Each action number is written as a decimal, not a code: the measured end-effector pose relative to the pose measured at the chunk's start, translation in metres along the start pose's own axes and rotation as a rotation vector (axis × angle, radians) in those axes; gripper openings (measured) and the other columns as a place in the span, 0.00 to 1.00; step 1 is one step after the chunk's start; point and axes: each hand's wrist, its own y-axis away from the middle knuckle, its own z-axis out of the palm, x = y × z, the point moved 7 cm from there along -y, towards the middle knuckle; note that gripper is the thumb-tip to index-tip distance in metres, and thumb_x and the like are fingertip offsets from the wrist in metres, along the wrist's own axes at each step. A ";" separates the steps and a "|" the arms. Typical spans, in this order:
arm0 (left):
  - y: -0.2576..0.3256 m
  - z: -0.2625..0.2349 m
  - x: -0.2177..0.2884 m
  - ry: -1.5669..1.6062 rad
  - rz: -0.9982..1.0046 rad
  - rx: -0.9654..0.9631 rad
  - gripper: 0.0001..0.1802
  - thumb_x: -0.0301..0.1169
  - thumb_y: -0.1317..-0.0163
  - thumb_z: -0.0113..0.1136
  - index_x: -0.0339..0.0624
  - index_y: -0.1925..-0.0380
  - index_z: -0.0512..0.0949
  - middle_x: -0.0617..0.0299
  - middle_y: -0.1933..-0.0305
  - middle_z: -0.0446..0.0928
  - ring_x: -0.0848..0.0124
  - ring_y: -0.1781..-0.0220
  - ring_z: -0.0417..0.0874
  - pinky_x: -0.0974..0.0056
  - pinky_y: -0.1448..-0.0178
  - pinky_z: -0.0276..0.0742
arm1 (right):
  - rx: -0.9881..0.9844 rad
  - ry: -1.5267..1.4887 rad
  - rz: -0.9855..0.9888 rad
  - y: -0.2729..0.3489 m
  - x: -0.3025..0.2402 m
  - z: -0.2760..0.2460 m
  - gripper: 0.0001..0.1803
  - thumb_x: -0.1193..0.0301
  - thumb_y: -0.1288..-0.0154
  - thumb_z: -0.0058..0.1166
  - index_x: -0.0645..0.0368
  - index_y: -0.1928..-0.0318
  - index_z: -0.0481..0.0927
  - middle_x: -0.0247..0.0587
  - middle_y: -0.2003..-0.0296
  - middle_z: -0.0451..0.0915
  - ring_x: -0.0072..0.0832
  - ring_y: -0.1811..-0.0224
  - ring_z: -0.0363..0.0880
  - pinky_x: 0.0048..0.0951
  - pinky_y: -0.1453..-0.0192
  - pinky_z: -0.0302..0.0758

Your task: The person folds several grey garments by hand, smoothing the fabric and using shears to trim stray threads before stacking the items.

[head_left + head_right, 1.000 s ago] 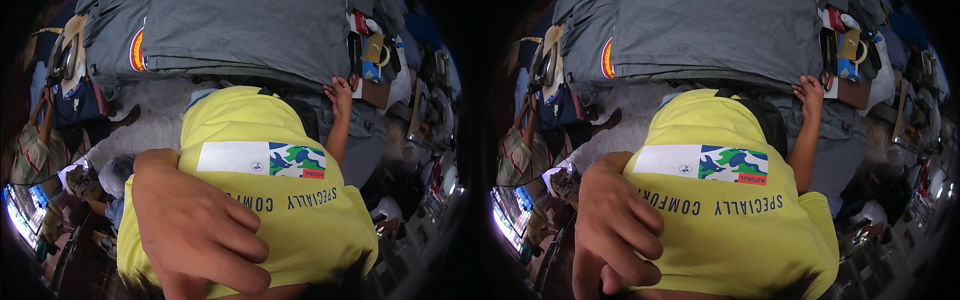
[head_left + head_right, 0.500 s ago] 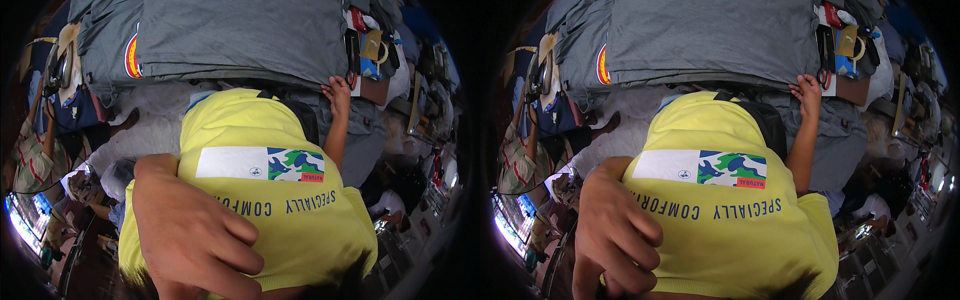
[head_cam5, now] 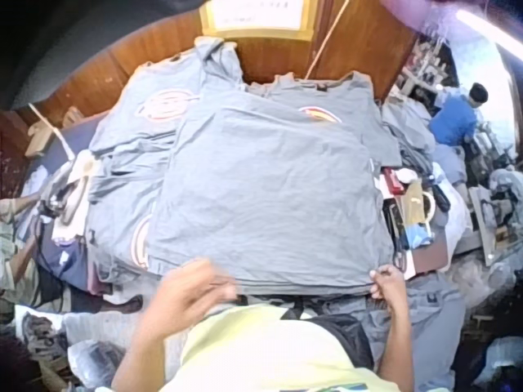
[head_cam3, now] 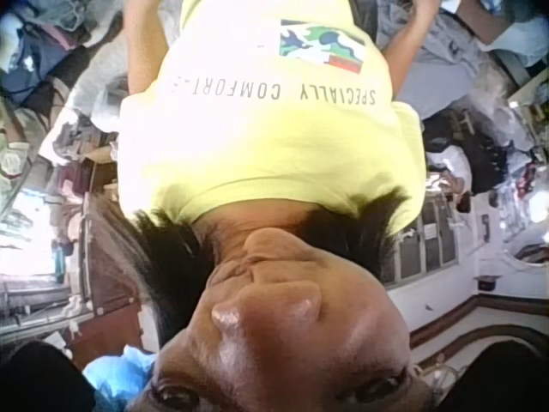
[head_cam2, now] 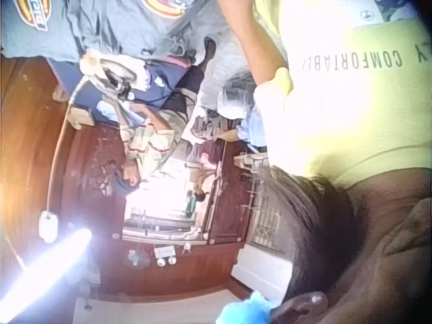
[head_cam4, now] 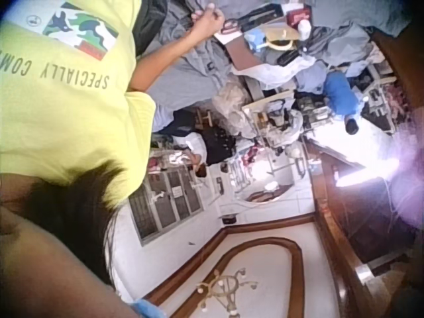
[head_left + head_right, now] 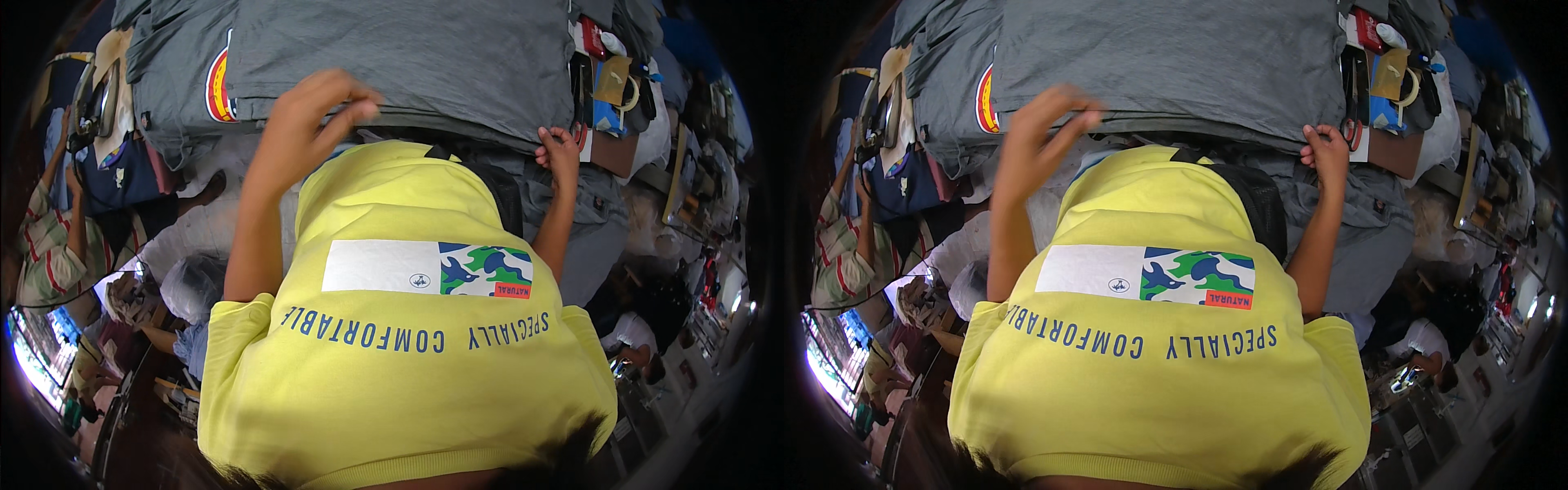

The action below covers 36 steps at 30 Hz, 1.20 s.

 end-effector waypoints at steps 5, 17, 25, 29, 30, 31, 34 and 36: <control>0.027 0.062 -0.082 -0.577 -0.087 0.069 0.25 0.35 0.50 0.59 0.50 0.49 0.71 0.60 0.44 0.66 0.61 0.41 0.64 0.57 0.41 0.61 | 0.012 0.099 -0.055 -0.002 -0.007 0.004 0.15 0.65 0.45 0.59 0.60 0.66 0.69 0.35 0.87 0.73 0.17 0.90 0.67 0.16 0.85 0.62; 0.041 0.064 -0.091 -0.571 -0.001 0.021 0.22 0.27 0.49 0.57 0.55 0.51 0.73 0.61 0.40 0.64 0.61 0.36 0.59 0.56 0.37 0.58 | 0.015 -0.026 -0.047 -0.004 0.006 0.004 0.16 0.64 0.45 0.58 0.59 0.63 0.68 0.36 0.86 0.74 0.18 0.88 0.70 0.17 0.84 0.62; 0.030 0.045 -0.095 -0.489 -0.031 0.222 0.11 0.28 0.48 0.57 0.42 0.63 0.76 0.61 0.57 0.75 0.62 0.51 0.73 0.59 0.50 0.67 | 0.410 0.856 -0.656 0.041 -0.092 0.031 0.18 0.63 0.49 0.60 0.58 0.60 0.71 0.41 0.72 0.76 0.32 0.70 0.76 0.31 0.68 0.71; 0.012 0.043 -0.099 -0.553 0.118 0.035 0.09 0.30 0.48 0.57 0.42 0.67 0.75 0.61 0.63 0.74 0.62 0.58 0.74 0.59 0.56 0.68 | -0.217 0.559 -0.876 0.046 -0.126 0.137 0.17 0.61 0.49 0.59 0.57 0.62 0.74 0.41 0.69 0.76 0.35 0.64 0.74 0.34 0.62 0.71; 0.008 0.042 -0.104 -0.542 0.133 -0.001 0.08 0.31 0.48 0.57 0.42 0.67 0.74 0.62 0.63 0.74 0.62 0.58 0.74 0.58 0.57 0.68 | -0.351 0.572 -1.033 0.057 -0.133 0.167 0.16 0.60 0.48 0.58 0.56 0.63 0.74 0.40 0.69 0.76 0.35 0.63 0.74 0.34 0.62 0.71; 0.004 0.041 -0.107 -0.534 0.145 -0.035 0.08 0.31 0.48 0.57 0.42 0.68 0.74 0.62 0.64 0.74 0.63 0.59 0.73 0.58 0.57 0.68 | -0.379 0.598 -1.138 0.070 -0.139 0.192 0.16 0.59 0.48 0.57 0.56 0.64 0.75 0.40 0.69 0.76 0.35 0.62 0.74 0.35 0.61 0.71; -0.011 0.030 -0.112 -0.419 0.059 -0.043 0.09 0.31 0.49 0.59 0.40 0.70 0.73 0.59 0.67 0.74 0.59 0.61 0.74 0.59 0.58 0.70 | -0.376 0.659 -1.306 0.082 -0.140 0.243 0.16 0.57 0.46 0.55 0.56 0.65 0.76 0.39 0.68 0.77 0.35 0.63 0.74 0.37 0.60 0.70; -0.017 0.020 -0.104 -0.373 0.126 -0.083 0.10 0.31 0.49 0.59 0.39 0.67 0.74 0.58 0.66 0.75 0.60 0.62 0.75 0.60 0.57 0.70 | -0.417 0.608 -1.238 0.064 -0.138 0.256 0.16 0.57 0.45 0.54 0.57 0.65 0.77 0.39 0.69 0.77 0.35 0.65 0.74 0.36 0.61 0.70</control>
